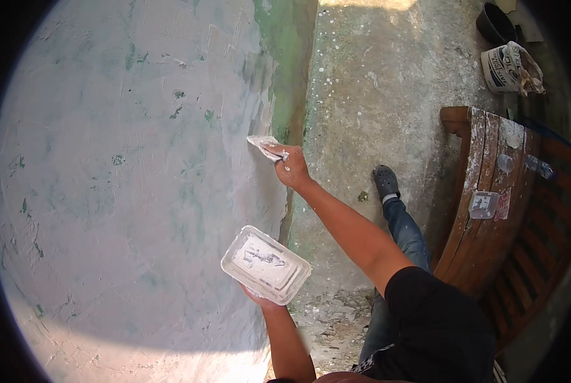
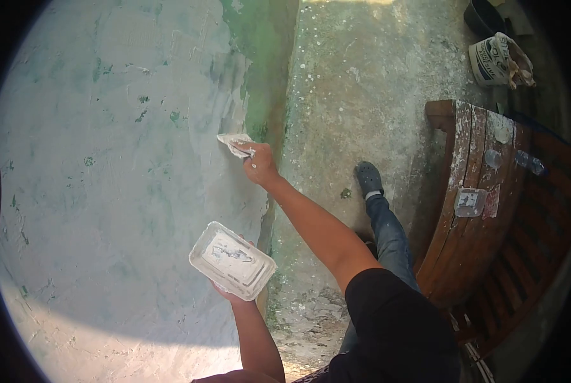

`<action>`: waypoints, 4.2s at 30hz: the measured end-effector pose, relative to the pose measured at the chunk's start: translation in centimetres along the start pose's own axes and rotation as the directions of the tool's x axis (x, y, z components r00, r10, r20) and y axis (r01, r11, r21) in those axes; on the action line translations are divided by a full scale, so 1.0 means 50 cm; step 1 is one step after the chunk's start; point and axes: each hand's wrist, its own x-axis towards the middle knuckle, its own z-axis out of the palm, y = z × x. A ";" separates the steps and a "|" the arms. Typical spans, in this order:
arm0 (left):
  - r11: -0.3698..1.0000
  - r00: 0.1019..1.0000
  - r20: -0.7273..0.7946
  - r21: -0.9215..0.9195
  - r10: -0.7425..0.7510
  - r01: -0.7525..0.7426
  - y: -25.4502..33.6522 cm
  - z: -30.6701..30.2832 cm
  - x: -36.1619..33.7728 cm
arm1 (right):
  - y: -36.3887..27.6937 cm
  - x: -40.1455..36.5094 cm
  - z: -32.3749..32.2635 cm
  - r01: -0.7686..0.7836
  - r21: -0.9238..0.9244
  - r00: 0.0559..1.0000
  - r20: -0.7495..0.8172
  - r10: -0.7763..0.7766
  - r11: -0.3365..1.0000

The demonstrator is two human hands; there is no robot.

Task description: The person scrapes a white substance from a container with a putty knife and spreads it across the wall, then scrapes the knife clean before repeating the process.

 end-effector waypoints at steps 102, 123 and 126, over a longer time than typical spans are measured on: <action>0.836 0.594 0.618 -0.207 0.515 -0.509 0.138 0.389 -0.753 | -1.247 -0.278 -0.370 -0.393 0.753 0.377 0.656 -0.654 0.528; 0.838 0.513 0.707 -0.212 0.486 -0.502 0.100 0.401 -0.747 | -1.255 -0.298 -0.394 -0.220 0.612 0.383 0.770 -0.510 0.759; 0.867 0.535 0.695 -0.285 0.480 -0.408 0.105 0.400 -0.750 | -1.245 -0.291 -0.395 -0.133 0.562 0.392 0.786 -0.478 0.817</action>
